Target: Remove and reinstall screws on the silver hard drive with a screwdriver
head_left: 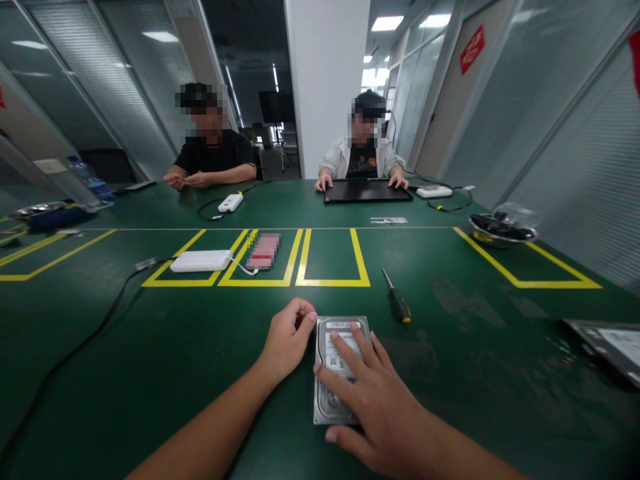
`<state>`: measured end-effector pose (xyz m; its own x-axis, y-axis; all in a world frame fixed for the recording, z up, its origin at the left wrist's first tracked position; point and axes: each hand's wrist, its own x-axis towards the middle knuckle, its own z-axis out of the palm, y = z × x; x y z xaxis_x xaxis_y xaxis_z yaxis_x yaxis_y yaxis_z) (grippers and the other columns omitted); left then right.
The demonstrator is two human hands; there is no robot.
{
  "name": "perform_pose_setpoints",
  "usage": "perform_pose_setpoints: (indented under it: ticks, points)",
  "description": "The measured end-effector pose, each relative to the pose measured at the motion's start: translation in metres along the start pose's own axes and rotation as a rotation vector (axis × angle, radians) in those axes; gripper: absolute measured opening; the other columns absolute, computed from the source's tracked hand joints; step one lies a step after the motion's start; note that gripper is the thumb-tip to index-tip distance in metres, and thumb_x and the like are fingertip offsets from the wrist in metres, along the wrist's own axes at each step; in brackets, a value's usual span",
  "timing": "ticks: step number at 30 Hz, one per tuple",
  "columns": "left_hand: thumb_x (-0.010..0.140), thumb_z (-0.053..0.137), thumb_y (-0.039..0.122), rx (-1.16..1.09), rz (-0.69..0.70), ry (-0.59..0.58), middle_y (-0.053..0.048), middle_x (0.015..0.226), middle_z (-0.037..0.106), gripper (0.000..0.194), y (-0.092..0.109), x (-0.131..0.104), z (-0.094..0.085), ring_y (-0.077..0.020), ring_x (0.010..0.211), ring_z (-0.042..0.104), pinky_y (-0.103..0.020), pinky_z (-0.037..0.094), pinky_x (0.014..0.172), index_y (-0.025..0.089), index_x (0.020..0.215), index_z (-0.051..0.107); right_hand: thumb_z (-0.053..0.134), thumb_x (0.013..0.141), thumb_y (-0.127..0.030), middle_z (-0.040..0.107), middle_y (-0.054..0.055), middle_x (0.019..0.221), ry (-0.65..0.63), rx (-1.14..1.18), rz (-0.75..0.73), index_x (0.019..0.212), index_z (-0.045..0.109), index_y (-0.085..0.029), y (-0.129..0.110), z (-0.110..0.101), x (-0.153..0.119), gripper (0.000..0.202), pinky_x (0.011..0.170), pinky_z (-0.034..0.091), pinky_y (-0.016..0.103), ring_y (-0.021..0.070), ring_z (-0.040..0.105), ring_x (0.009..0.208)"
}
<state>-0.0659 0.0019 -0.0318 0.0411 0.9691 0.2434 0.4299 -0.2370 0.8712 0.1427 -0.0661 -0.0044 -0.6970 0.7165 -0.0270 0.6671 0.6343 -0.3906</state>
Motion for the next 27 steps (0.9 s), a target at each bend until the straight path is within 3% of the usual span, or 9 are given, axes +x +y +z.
perform_pose_setpoints:
  ticks: [11,19,27]
  points:
    - [0.089,0.057,0.031,-0.02,-0.023,-0.047,0.0,0.074,0.062,0.016,0.0,0.003,-0.002,-0.0148,0.067,0.057,-0.024,0.043,0.062,0.017,0.085,0.063,0.068,0.084,-0.052,0.005,0.01,0.16,0.074,-0.029,-0.026,0.153,0.029,-0.037,0.004,0.012,0.0,0.081,0.107,0.006,0.077,0.0488,-0.005,0.143]
    - [0.084,0.061,0.03,-0.008,-0.044,0.008,0.002,0.065,0.059,0.015,-0.004,0.002,-0.003,-0.0121,0.058,0.052,-0.021,0.039,0.054,0.016,0.081,0.064,0.06,0.088,-0.057,-0.002,0.01,0.16,0.045,-0.061,-0.016,0.158,0.019,-0.02,0.004,0.015,-0.001,0.089,0.111,0.004,0.074,0.0457,-0.009,0.143]
    - [0.086,0.062,0.034,-0.002,-0.046,0.006,0.002,0.067,0.061,0.018,-0.006,0.003,-0.003,-0.0127,0.059,0.054,-0.022,0.041,0.056,0.016,0.084,0.065,0.061,0.086,-0.056,-0.004,0.008,0.16,0.033,-0.069,-0.004,0.158,0.021,-0.022,0.004,0.014,0.001,0.089,0.111,0.005,0.073,0.0457,-0.009,0.143]
